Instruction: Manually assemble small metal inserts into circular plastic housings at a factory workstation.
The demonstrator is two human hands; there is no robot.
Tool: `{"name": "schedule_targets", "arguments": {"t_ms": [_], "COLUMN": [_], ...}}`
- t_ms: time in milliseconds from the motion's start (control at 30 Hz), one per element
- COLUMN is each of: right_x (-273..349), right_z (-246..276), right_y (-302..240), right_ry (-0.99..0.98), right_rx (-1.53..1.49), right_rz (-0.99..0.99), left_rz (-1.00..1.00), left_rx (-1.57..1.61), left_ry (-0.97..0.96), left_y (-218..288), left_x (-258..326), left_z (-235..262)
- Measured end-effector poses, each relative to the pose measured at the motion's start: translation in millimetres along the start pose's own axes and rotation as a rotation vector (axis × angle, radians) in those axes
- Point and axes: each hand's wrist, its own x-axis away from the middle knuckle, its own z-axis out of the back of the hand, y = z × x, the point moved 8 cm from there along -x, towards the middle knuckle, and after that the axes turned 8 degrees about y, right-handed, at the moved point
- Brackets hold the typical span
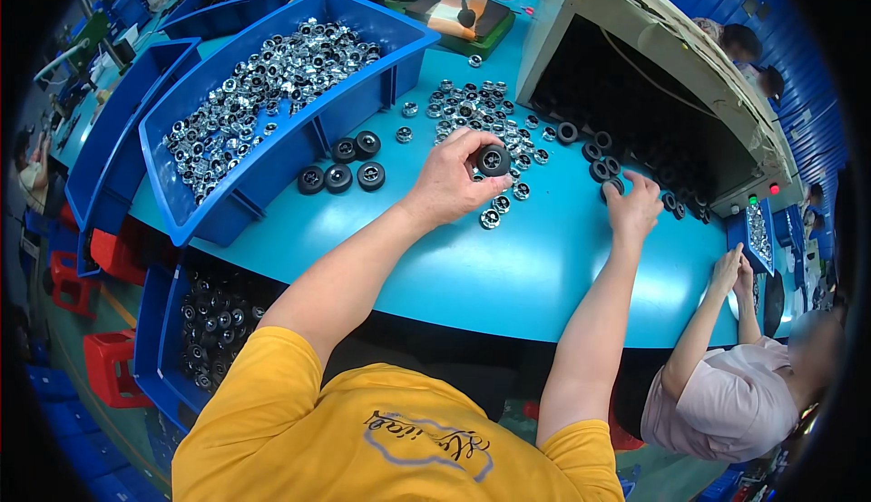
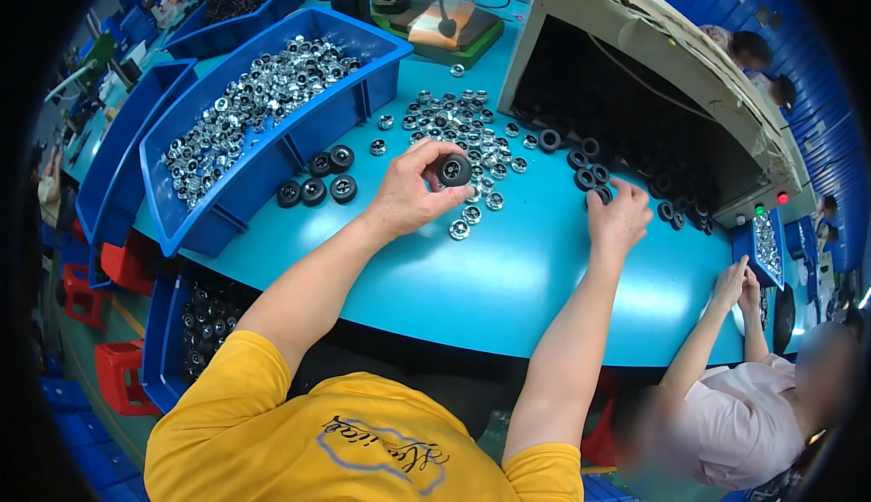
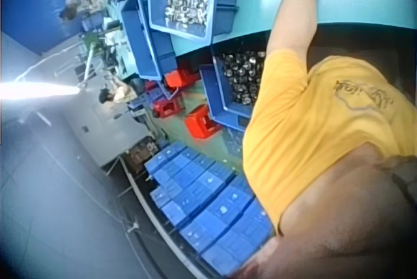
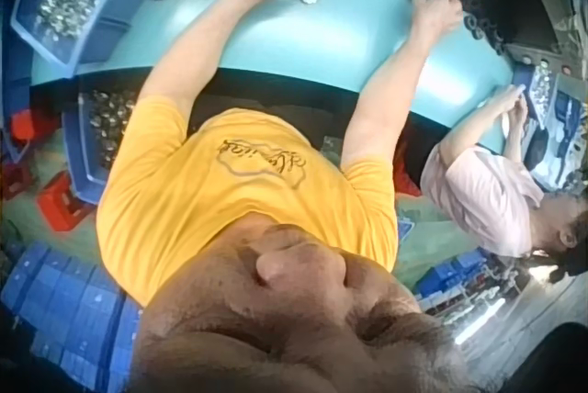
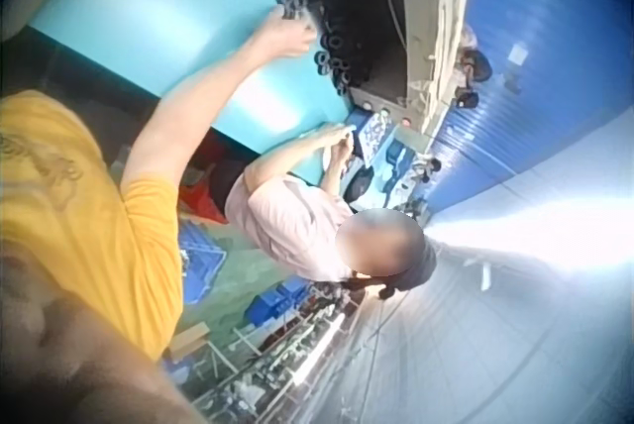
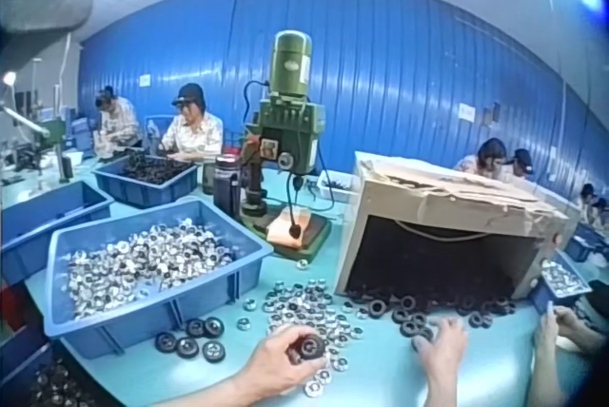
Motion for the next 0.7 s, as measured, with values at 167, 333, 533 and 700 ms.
{"name": "schedule_targets", "arguments": {"t_ms": [167,333,533,700], "right_x": [-4.8,-5.3,-0.5,7.9], "right_z": [-34.7,-33.8,-12.4,-30.9], "right_y": [27.8,16.7,-12.1,-35.0], "right_ry": [-0.189,-0.093,0.093,-0.126], "right_rx": [-0.072,-0.178,-0.529,-0.962], "right_rz": [-0.078,0.044,0.038,-0.035], "left_rz": [0.005,-0.020,0.000,-0.038], "left_rx": [-0.032,-0.060,-0.013,-0.041], "left_ry": [0.000,0.003,-0.006,-0.010], "left_y": [0.3,-0.9,1.6,1.9], "left_x": [-0.6,-0.2,1.1,2.2], "left_z": [-0.3,-0.8,-2.0,-4.2]}}
